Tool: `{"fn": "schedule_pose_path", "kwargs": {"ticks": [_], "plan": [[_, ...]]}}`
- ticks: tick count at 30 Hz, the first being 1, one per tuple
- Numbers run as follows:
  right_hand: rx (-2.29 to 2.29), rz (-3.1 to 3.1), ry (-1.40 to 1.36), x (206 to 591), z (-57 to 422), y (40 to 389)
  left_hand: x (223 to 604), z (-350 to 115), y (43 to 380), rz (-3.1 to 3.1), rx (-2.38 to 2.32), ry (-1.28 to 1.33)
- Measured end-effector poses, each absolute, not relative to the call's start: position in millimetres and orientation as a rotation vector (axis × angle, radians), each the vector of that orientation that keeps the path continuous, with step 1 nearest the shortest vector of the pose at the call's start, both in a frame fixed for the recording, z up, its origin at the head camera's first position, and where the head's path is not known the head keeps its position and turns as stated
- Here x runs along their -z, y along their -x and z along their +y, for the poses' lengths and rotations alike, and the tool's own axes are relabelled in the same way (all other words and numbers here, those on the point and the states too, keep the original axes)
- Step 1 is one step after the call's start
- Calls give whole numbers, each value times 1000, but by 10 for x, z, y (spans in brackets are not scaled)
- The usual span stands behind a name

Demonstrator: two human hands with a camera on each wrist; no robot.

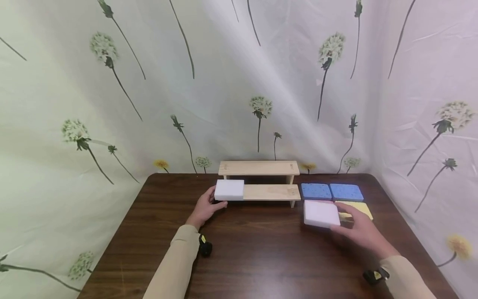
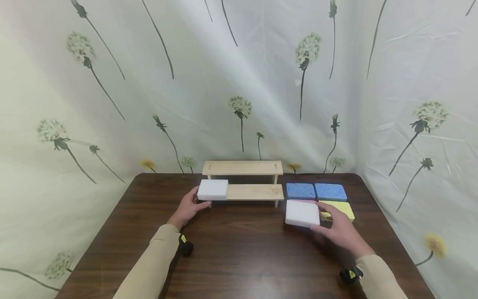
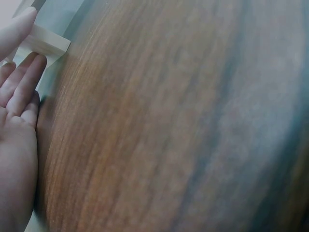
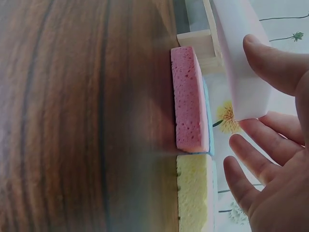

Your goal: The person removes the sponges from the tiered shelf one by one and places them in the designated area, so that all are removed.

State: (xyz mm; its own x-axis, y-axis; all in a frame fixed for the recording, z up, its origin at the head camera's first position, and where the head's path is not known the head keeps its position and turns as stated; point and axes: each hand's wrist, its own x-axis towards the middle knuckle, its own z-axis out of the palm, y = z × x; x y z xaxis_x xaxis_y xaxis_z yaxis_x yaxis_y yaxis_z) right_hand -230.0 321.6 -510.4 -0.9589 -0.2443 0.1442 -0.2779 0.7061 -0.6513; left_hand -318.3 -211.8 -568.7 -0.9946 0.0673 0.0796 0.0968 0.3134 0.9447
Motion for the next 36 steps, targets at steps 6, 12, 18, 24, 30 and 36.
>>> {"fn": "schedule_pose_path", "kwargs": {"ticks": [6, 12, 18, 24, 30, 36], "plan": [[-1028, -2864, -420, 5119, 3248, 2255, 5674, -2122, 3200, -2527, 1830, 162], [-1043, -2887, -403, 5167, 3284, 2223, 5486, -2075, 3089, -2566, 1826, 160], [-1039, -2895, -408, 5195, 3297, 2189, 5615, -2092, 3165, -2557, 1823, 147], [-1024, -2891, -439, 5241, 3321, 2167, 5697, -2120, 3203, -2549, 1805, 157], [-1009, -2907, -452, 5321, 3338, 2127, 5683, -2115, 3182, -2538, 1804, 163], [-1017, -2931, -430, 5374, 3336, 2089, 5691, -2119, 3182, -2540, 1806, 149]]}}
